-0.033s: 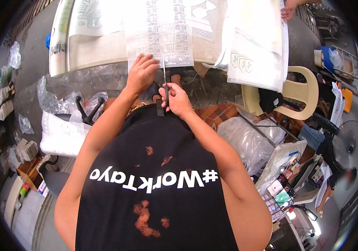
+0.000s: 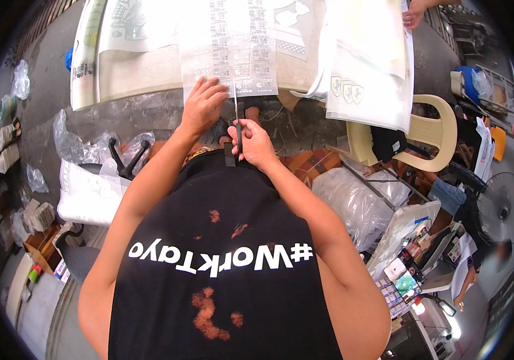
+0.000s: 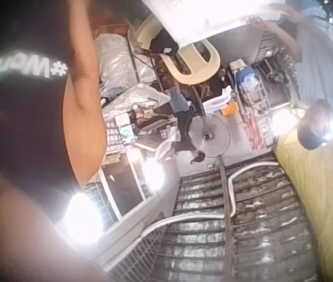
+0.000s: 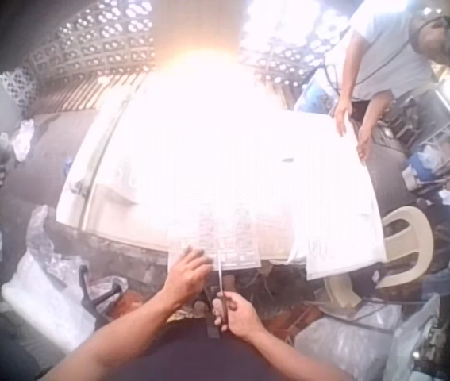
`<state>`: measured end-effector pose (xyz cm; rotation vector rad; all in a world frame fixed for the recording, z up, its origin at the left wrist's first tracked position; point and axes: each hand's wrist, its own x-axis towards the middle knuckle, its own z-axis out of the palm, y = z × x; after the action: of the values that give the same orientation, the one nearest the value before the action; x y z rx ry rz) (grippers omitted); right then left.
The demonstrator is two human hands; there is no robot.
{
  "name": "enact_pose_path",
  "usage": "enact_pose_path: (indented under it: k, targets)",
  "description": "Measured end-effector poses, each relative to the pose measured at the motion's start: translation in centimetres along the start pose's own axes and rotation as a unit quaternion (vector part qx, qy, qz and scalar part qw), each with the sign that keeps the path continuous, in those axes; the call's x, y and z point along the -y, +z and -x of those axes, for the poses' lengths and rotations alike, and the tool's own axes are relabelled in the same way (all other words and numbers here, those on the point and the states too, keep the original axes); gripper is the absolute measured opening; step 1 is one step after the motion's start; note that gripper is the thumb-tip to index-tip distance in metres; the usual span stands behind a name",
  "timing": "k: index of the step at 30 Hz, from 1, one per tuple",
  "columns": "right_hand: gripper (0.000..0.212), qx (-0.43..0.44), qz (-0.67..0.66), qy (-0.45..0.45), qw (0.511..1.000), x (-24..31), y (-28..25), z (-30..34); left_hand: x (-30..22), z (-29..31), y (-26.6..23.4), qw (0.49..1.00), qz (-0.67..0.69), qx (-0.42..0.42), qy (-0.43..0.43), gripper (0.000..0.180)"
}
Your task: The person cuts specific graphics from large printed transfer sheets using scissors and organizes them on a table near apparel.
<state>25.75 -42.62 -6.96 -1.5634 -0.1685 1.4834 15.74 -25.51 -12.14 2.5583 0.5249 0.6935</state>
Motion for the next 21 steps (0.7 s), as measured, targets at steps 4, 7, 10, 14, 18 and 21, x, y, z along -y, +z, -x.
enact_pose_path:
  k: [4,7,10,14,18,21]
  targets:
    - [0.043,0.011,-0.012,0.002,1.0,-0.3,-0.2,0.1,0.1,0.1,-0.1,1.0,-0.001,0.006,0.0,0.018]
    - [0.043,0.011,-0.012,0.003,1.0,-0.1,-0.1,0.2,0.1,0.0,-0.2,1.0,-0.003,0.008,0.0,0.019]
    - [0.044,-0.004,-0.016,-0.003,1.0,0.4,0.4,-0.1,-0.1,0.0,-0.5,1.0,-0.001,0.008,0.001,0.018]
    - [0.047,-0.009,-0.023,-0.009,1.0,1.4,0.5,-1.5,-0.3,-0.1,-1.0,1.0,0.008,0.004,-0.001,0.016]
    - [0.047,-0.006,-0.028,-0.009,1.0,1.6,0.5,-1.6,-0.7,-0.4,-1.5,1.0,0.015,-0.002,-0.006,0.016]
    - [0.047,-0.004,-0.024,-0.014,1.0,1.5,0.4,-1.6,-0.8,-0.4,-1.6,1.0,0.023,-0.005,-0.012,0.016]
